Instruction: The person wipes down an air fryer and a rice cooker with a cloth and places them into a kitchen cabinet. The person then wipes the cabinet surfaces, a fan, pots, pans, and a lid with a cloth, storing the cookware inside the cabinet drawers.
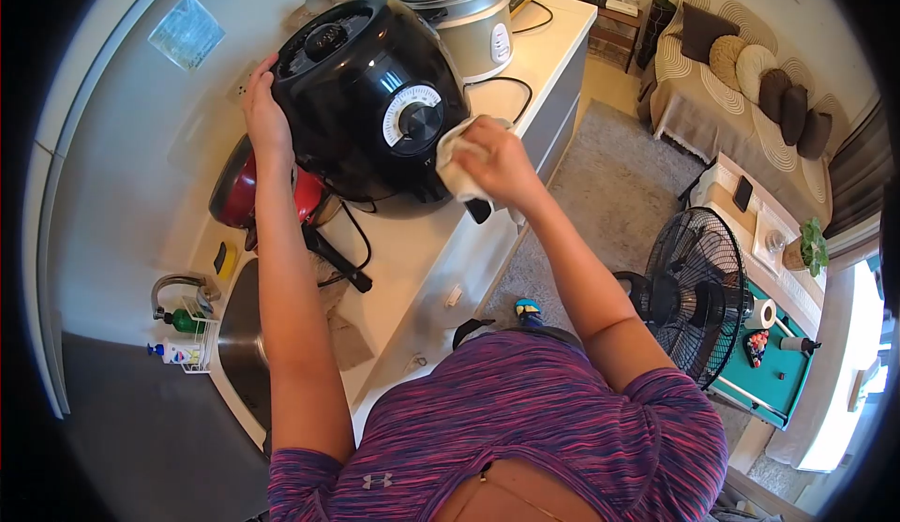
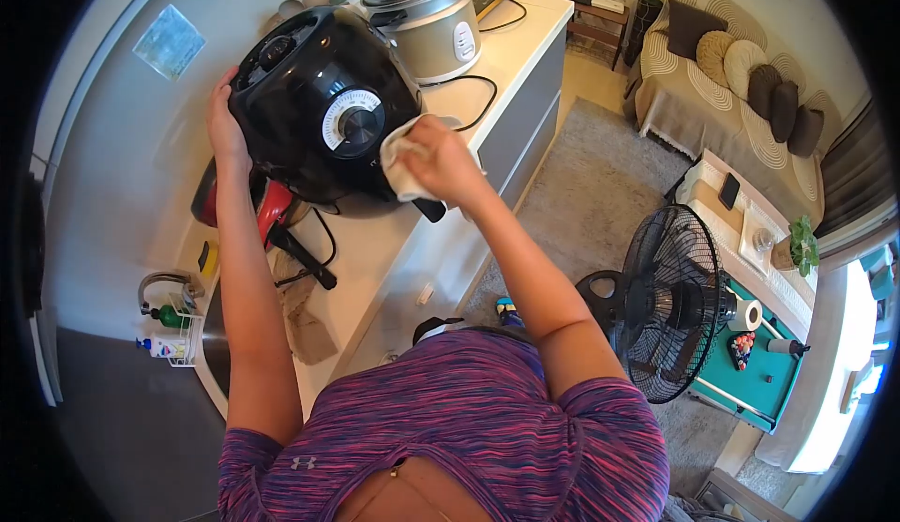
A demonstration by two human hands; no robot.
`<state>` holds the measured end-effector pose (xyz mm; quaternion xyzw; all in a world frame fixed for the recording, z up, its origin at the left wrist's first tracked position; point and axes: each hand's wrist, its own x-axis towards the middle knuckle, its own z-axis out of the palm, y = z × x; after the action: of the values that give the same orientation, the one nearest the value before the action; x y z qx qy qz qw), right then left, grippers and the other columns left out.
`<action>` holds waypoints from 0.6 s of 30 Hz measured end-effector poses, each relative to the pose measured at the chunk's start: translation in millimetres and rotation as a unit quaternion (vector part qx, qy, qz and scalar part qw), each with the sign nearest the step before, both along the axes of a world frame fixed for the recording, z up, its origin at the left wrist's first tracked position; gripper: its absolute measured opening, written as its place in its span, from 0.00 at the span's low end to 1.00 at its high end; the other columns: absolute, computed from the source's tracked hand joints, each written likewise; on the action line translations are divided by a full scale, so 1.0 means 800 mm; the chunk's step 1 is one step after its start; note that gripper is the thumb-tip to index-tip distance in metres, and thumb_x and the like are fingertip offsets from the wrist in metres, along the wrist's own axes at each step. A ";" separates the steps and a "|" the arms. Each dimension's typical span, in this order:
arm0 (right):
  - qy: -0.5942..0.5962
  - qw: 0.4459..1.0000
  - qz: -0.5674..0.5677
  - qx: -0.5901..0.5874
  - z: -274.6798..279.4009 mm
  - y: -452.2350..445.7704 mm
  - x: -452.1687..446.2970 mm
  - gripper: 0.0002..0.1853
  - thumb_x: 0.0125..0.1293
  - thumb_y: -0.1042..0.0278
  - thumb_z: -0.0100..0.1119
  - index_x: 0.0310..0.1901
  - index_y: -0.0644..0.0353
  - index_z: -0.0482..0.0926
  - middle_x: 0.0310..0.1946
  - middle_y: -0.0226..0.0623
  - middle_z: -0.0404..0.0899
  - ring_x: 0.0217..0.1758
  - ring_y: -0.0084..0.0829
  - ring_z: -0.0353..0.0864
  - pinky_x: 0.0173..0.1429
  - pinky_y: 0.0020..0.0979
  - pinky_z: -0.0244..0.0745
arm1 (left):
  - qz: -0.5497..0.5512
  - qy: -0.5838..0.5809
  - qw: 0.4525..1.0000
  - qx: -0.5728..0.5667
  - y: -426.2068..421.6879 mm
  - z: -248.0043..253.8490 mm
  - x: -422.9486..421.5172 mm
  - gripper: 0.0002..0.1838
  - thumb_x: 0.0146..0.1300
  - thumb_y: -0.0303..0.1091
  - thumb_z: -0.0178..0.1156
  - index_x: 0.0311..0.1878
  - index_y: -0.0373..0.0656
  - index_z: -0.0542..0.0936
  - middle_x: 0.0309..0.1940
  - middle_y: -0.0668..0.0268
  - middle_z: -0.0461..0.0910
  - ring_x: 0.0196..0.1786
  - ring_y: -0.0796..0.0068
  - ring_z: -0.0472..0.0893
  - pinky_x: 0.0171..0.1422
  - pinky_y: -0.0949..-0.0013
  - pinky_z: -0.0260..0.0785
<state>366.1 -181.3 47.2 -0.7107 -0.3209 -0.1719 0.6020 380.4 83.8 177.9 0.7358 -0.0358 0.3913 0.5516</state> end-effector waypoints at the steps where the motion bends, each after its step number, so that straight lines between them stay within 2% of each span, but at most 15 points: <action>1: -0.073 0.995 0.006 -0.065 0.009 0.006 -0.014 0.06 0.47 0.74 0.60 0.29 0.62 0.79 0.36 0.40 0.74 0.41 0.40 0.74 0.45 0.36 0.69 | 0.010 0.002 1.000 0.010 -0.001 0.002 0.002 0.19 0.63 0.31 0.39 0.50 0.36 0.76 0.52 0.59 0.73 0.57 0.69 0.69 0.65 0.71 0.53; 2: -0.211 0.971 -0.004 -0.114 0.020 0.015 -0.028 0.06 0.45 0.73 0.60 0.28 0.59 0.79 0.33 0.40 0.74 0.41 0.39 0.74 0.44 0.37 0.70 | 0.007 -0.001 1.000 0.010 -0.002 0.004 0.002 0.19 0.63 0.31 0.39 0.50 0.36 0.76 0.52 0.59 0.73 0.57 0.69 0.69 0.65 0.71 0.53; 4: -0.047 0.997 -0.001 -0.056 0.008 0.030 -0.033 0.06 0.45 0.73 0.60 0.28 0.60 0.78 0.29 0.41 0.73 0.39 0.39 0.73 0.44 0.36 0.70 | 0.004 0.014 1.000 0.027 -0.003 0.004 0.001 0.20 0.65 0.34 0.38 0.53 0.36 0.73 0.55 0.59 0.71 0.59 0.69 0.67 0.66 0.70 0.54; 5: -0.047 0.997 -0.005 -0.055 0.006 0.028 -0.030 0.06 0.45 0.73 0.60 0.28 0.60 0.78 0.29 0.41 0.73 0.39 0.39 0.73 0.44 0.36 0.70 | 0.000 0.014 0.999 0.029 -0.004 0.004 0.001 0.20 0.65 0.34 0.38 0.53 0.36 0.73 0.55 0.59 0.71 0.59 0.69 0.67 0.66 0.70 0.54; 7: 0.032 0.999 -0.038 0.016 0.006 0.014 -0.015 0.09 0.46 0.71 0.59 0.31 0.62 0.78 0.30 0.43 0.75 0.37 0.41 0.75 0.44 0.36 0.71 | -0.013 0.015 1.000 -0.004 -0.005 0.004 0.001 0.20 0.65 0.34 0.38 0.52 0.36 0.74 0.55 0.60 0.71 0.60 0.69 0.67 0.66 0.70 0.53; 9: 0.143 0.988 -0.045 0.030 -0.013 -0.005 0.019 0.11 0.48 0.71 0.57 0.34 0.65 0.78 0.33 0.44 0.77 0.37 0.43 0.77 0.44 0.34 0.72 | 0.002 0.006 1.000 0.000 -0.008 0.004 0.000 0.19 0.64 0.33 0.39 0.51 0.36 0.75 0.53 0.59 0.72 0.59 0.69 0.68 0.65 0.70 0.53; 10: 0.062 0.986 -0.152 -0.026 -0.032 -0.014 0.046 0.14 0.49 0.69 0.58 0.36 0.67 0.77 0.33 0.45 0.77 0.37 0.41 0.79 0.43 0.33 0.73 | 0.016 0.000 1.000 0.007 -0.010 0.004 -0.002 0.19 0.63 0.31 0.39 0.50 0.36 0.76 0.52 0.59 0.73 0.58 0.70 0.68 0.65 0.71 0.53; 11: 0.161 0.969 -0.189 -0.007 -0.042 -0.025 0.066 0.14 0.53 0.66 0.57 0.39 0.67 0.77 0.31 0.42 0.77 0.37 0.38 0.79 0.41 0.33 0.74 | 0.016 0.000 1.000 0.007 -0.009 0.002 -0.006 0.19 0.63 0.31 0.39 0.50 0.36 0.76 0.52 0.59 0.73 0.58 0.70 0.68 0.65 0.71 0.53; 12: 0.159 0.969 -0.190 -0.004 -0.030 -0.029 0.066 0.14 0.53 0.66 0.57 0.39 0.67 0.77 0.31 0.42 0.77 0.37 0.38 0.79 0.41 0.33 0.74 | 0.015 0.001 1.000 0.013 -0.008 0.002 -0.007 0.19 0.63 0.31 0.39 0.50 0.36 0.76 0.52 0.59 0.74 0.57 0.70 0.69 0.65 0.71 0.53; 14: 0.251 0.944 -0.073 0.200 0.013 -0.040 0.065 0.15 0.59 0.64 0.54 0.42 0.68 0.75 0.30 0.40 0.78 0.34 0.37 0.80 0.38 0.33 0.75 | 0.013 -0.005 1.000 0.016 -0.008 0.005 0.001 0.19 0.63 0.32 0.39 0.50 0.36 0.76 0.51 0.60 0.74 0.57 0.70 0.69 0.65 0.71 0.53; 15: 0.252 0.944 -0.072 0.200 0.019 -0.032 0.065 0.15 0.59 0.64 0.54 0.42 0.68 0.75 0.30 0.40 0.78 0.34 0.37 0.80 0.38 0.33 0.75 | 0.013 -0.007 1.000 0.009 -0.006 0.003 0.003 0.19 0.63 0.31 0.40 0.51 0.36 0.76 0.51 0.60 0.74 0.57 0.70 0.69 0.64 0.71 0.54; 18: 0.119 0.978 0.029 0.171 0.026 0.030 0.058 0.29 0.66 0.54 0.49 0.61 0.68 0.60 0.54 0.47 0.69 0.58 0.35 0.67 0.63 0.30 0.59 | 0.013 -0.006 1.000 0.009 -0.007 0.002 0.000 0.19 0.64 0.32 0.40 0.51 0.36 0.76 0.51 0.60 0.74 0.57 0.70 0.69 0.64 0.71 0.53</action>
<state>412.2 -157.3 67.6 -0.6030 -0.2328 -0.1210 0.7533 380.7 78.4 179.7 0.7388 -0.0329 0.4024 0.5396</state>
